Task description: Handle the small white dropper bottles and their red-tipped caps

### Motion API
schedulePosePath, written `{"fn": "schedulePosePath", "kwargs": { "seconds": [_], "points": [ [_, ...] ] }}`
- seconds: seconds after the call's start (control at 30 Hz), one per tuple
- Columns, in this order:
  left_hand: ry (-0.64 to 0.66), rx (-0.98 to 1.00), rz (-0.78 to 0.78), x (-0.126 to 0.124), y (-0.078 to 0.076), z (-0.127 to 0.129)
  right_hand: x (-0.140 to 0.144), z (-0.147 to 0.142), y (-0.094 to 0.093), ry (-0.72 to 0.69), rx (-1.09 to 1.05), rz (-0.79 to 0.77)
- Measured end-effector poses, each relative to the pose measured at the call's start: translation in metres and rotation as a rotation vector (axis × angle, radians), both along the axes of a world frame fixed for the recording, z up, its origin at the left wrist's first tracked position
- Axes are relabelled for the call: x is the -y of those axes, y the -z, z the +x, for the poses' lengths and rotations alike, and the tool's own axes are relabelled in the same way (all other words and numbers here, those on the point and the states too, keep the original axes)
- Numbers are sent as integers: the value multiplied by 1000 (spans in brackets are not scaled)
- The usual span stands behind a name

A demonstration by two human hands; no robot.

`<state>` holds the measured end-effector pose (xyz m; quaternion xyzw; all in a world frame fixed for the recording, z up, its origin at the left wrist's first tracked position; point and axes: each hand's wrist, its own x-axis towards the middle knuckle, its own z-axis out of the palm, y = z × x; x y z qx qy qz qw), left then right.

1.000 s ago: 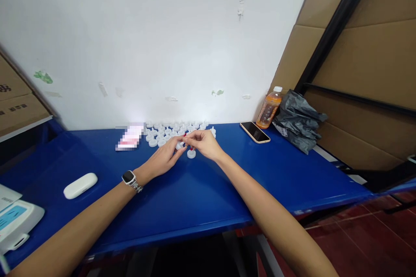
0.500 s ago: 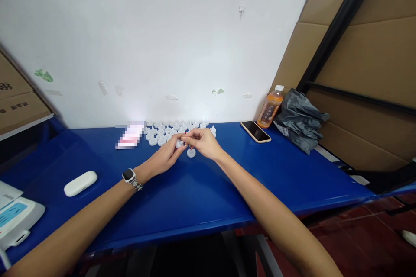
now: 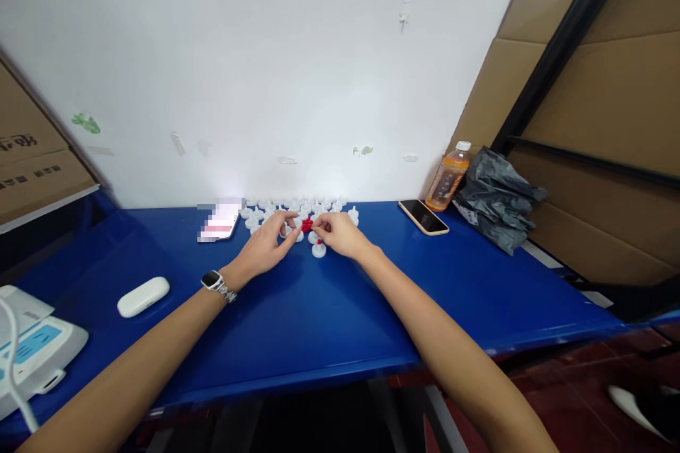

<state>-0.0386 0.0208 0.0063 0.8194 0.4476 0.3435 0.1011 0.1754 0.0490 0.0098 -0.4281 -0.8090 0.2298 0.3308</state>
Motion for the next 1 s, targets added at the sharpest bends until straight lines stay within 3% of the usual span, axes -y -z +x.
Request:
{"fn": "schedulePosePath", "kwargs": {
  "seconds": [0.23, 0.37, 0.57, 0.8, 1.0],
  "points": [
    [27, -1, 15, -1, 4, 3, -3, -6, -2, -49, 46, 33],
    [41, -12, 19, -4, 6, 0, 6, 3, -5, -24, -21, -27],
    [143, -149, 114, -4, 8, 5, 18, 9, -7, -133, 12, -138],
    [197, -299, 161, -4, 8, 12, 2, 21, -1, -15, 62, -38],
    [171, -298, 186, -4, 8, 11, -2, 21, 5, 39, 90, 35]
  ]
}}
